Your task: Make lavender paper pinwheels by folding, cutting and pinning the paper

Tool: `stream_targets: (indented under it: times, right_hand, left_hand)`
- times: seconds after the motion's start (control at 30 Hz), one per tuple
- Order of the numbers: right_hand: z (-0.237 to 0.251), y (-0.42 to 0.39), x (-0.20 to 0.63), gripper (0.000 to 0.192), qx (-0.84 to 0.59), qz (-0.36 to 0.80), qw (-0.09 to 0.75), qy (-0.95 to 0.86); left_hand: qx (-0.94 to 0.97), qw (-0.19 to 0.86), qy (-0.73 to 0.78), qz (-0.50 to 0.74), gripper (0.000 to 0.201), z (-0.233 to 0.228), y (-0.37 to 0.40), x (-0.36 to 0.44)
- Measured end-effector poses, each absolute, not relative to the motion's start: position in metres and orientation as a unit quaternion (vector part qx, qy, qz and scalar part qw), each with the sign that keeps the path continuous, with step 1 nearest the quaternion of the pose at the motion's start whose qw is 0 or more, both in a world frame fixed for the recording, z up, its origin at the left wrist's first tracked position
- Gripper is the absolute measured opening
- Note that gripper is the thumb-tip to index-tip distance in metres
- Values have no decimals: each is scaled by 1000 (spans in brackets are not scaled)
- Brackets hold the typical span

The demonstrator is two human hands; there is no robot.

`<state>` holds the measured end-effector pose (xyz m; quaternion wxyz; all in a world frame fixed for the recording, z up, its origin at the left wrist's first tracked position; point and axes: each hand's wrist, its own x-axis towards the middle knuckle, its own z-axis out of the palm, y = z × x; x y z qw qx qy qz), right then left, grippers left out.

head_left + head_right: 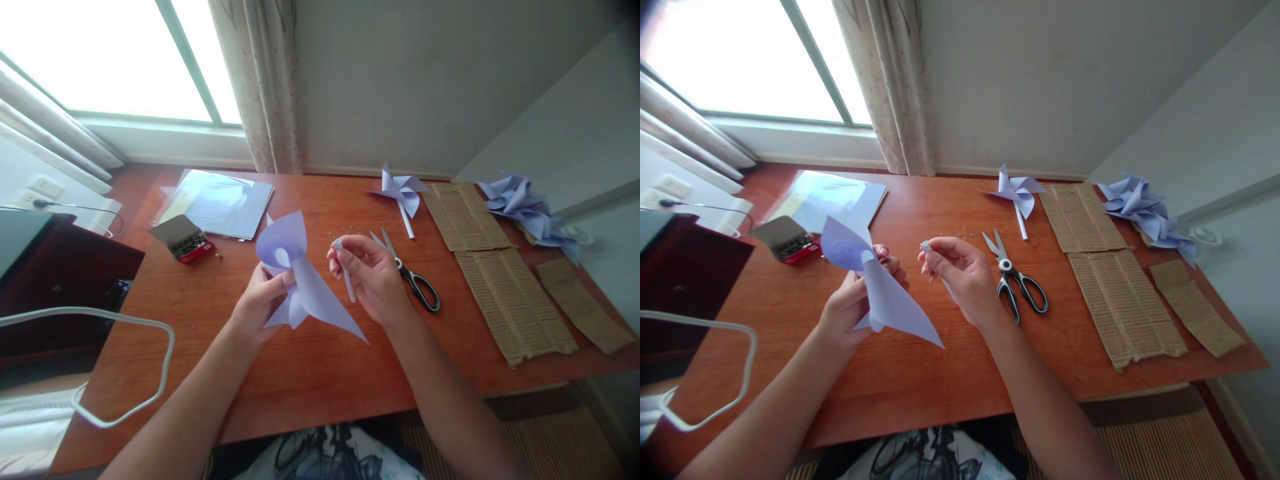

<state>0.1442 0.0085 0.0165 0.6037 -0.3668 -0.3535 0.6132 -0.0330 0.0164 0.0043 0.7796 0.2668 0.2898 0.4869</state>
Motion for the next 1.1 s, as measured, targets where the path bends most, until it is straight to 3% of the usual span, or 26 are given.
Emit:
stream_targets:
  times: [0.6,0.9,1.1]
  right_hand:
    - [18,5,144,18,-391,610,564,-396]
    - [18,4,142,13,-398,559,599,-413]
    - [16,2,140,16,-395,629,559,-367]
  left_hand:
    - [259,776,299,492,42,10,16,-30]
    - [250,778,294,495,38,11,15,-30]
    - [258,772,299,498,41,5,16,-33]
